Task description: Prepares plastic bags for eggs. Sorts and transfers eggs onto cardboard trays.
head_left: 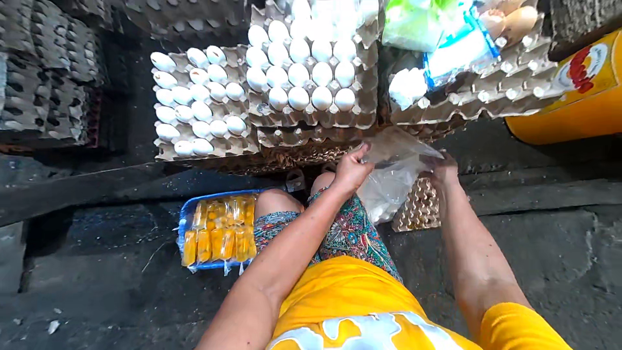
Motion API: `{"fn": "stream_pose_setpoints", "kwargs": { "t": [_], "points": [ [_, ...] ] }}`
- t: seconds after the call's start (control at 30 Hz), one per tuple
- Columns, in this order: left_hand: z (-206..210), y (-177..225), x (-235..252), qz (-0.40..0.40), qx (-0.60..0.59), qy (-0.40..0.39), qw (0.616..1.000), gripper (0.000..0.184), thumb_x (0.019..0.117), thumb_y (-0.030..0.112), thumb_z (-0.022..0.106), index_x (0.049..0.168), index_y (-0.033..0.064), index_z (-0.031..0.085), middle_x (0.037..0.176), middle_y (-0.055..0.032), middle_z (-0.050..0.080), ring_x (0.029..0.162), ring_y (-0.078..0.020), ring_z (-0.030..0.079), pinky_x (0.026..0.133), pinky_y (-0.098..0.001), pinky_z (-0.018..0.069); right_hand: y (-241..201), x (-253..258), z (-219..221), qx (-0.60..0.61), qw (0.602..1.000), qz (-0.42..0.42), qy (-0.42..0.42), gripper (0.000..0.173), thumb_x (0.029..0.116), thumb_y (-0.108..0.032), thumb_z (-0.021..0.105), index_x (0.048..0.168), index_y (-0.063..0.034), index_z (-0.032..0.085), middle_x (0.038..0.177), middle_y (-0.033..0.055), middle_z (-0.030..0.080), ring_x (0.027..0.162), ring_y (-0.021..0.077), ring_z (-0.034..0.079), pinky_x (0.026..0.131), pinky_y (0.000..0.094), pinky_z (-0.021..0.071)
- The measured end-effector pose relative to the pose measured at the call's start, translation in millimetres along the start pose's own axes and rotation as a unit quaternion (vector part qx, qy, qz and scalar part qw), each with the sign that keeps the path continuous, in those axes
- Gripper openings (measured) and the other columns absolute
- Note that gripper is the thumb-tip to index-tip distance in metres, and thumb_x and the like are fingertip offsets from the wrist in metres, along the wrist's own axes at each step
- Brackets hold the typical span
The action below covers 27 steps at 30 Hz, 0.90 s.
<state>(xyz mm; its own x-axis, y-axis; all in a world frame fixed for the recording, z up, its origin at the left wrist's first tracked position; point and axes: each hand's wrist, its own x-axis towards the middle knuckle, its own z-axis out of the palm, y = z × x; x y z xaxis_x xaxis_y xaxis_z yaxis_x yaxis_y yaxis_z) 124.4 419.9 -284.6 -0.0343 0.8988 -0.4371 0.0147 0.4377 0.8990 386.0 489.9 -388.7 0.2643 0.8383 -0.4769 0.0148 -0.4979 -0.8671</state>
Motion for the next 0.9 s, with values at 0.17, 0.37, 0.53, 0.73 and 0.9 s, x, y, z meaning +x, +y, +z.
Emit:
{"fn": "stream_pose_setpoints", "kwargs": {
  "t": [0.17,0.37,0.53,0.73,0.9],
  "points": [
    [-9,15,-9,0.000,-0.013,0.010,1.000,0.057,0.0928,-0.003,0.068,0.147,0.0038,0.054,0.157,-0.0132,0.046,0.134,-0.0243,0.054,0.104,-0.0431,0.0493,-9,-4,-2,0.026,0.999,-0.012,0.016,0.037,0.1010,-0.001,0.054,0.138,-0.0023,0.051,0.116,0.0152,0.065,0.091,0.0221,0.066,0.075,0.0425,0.0580],
    [-9,29,-18,0.051,-0.027,0.012,0.998,0.056,0.0916,-0.005,0.067,0.146,0.0032,0.056,0.160,-0.0105,0.044,0.138,-0.0182,0.052,0.106,-0.0362,0.0494,-31,-15,-6,0.007,0.999,-0.040,0.027,0.030,0.1038,-0.007,0.049,0.133,-0.0046,0.055,0.109,0.0087,0.068,0.086,0.0161,0.067,0.071,0.0380,0.0583],
    [-14,11,-8,0.078,0.034,0.018,0.996,0.060,0.0900,-0.005,0.070,0.147,0.0009,0.053,0.160,-0.0145,0.042,0.141,-0.0212,0.049,0.109,-0.0370,0.0478,-32,2,-22,-0.116,0.991,-0.061,0.005,0.032,0.1022,-0.012,0.057,0.132,0.0006,0.055,0.096,0.0081,0.060,0.072,0.0091,0.055,0.067,0.0302,0.0514],
    [-33,-2,-6,0.077,0.187,0.022,0.979,0.064,0.0887,0.004,0.073,0.149,0.0031,0.051,0.158,-0.0171,0.043,0.144,-0.0284,0.045,0.116,-0.0459,0.0409,-43,9,-37,-0.174,0.981,-0.082,0.018,0.061,0.0905,-0.012,0.076,0.145,-0.0067,0.050,0.131,0.0162,0.061,0.106,0.0230,0.063,0.090,0.0448,0.0549],
    [-31,-2,-15,0.128,0.186,0.064,0.972,0.059,0.0855,0.002,0.076,0.143,0.0071,0.061,0.161,-0.0223,0.034,0.145,-0.0347,0.041,0.113,-0.0489,0.0434,-50,-52,-28,-0.365,0.885,-0.285,0.046,0.055,0.0984,-0.019,0.060,0.145,0.0079,0.048,0.151,0.0333,0.044,0.142,0.0452,0.042,0.119,0.0535,0.0339]
  ]
}}
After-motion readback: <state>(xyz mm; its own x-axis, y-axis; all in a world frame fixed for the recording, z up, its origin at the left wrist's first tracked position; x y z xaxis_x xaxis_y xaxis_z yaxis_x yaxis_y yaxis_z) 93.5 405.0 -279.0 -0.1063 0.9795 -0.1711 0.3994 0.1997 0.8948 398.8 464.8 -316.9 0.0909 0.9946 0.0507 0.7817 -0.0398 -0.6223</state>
